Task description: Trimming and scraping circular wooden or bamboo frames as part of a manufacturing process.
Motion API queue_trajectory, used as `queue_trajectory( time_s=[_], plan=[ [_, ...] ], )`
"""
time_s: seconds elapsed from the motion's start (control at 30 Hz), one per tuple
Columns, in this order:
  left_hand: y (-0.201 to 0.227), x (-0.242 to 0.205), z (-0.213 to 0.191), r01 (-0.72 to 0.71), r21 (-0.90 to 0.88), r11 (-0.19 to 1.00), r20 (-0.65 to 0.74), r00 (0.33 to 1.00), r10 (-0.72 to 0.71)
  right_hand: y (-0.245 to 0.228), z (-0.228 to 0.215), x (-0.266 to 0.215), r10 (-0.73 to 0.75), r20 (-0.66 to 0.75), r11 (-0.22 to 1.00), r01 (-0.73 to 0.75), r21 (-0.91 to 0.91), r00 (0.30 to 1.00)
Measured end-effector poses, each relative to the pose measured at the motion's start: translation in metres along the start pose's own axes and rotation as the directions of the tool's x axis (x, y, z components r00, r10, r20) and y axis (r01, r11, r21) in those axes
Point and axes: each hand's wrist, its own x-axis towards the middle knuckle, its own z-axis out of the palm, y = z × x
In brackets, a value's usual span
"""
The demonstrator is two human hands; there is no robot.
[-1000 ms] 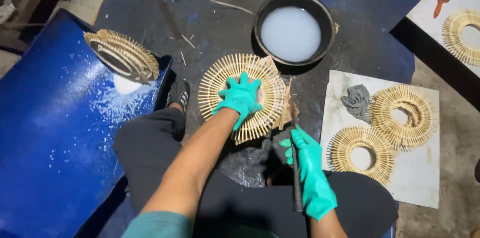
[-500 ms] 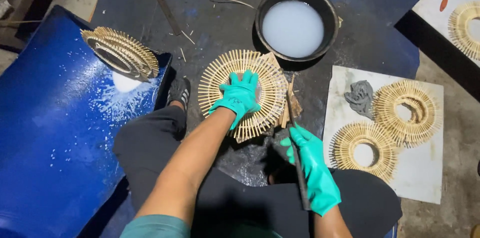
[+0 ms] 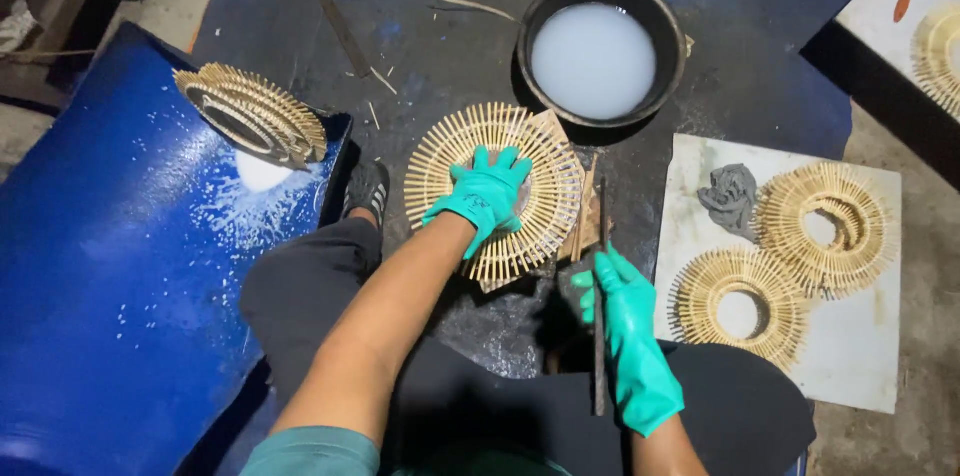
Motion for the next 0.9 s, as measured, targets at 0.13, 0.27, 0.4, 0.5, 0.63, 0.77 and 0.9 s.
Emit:
queue_trajectory(
  time_s=[0.13,0.27,0.4,0.5,0.63,0.77,0.9],
  plan=[
    [0.005,0.000,-0.003,0.066,-0.060,0.996,0.031,0.997,-0.064,0.000,-0.001,0.001,0.037,0.097,0.998,-0.031,-0.061,0.995],
    [0.001,0.012,0.019,0.090,-0.121,0.989,-0.019,0.996,-0.093,-0.007,-0.002,-0.003,0.027,0.029,0.999,-0.026,-0.027,0.999],
    [-0.014,0.031,0.034,0.042,-0.089,0.995,-0.088,0.995,-0.050,-0.001,0.003,0.001,-0.011,-0.029,1.000,0.010,-0.022,1.000],
    [-0.007,0.023,0.022,0.047,-0.080,0.996,-0.052,0.997,-0.051,-0.001,-0.002,0.006,0.074,0.089,0.997,-0.071,-0.041,0.993],
    [-0.012,0.027,0.025,0.035,-0.058,0.998,-0.030,0.999,-0.037,0.006,-0.001,0.006,0.043,-0.030,0.996,-0.041,0.080,0.999],
    [-0.018,0.032,0.030,-0.013,-0.032,0.999,-0.058,0.998,0.011,-0.002,0.005,0.003,0.009,0.034,1.000,-0.009,0.001,0.999],
    [-0.003,0.013,0.002,0.055,-0.052,0.997,-0.017,0.998,-0.056,-0.012,0.004,0.001,0.066,0.067,0.994,-0.060,-0.090,0.996]
  ],
)
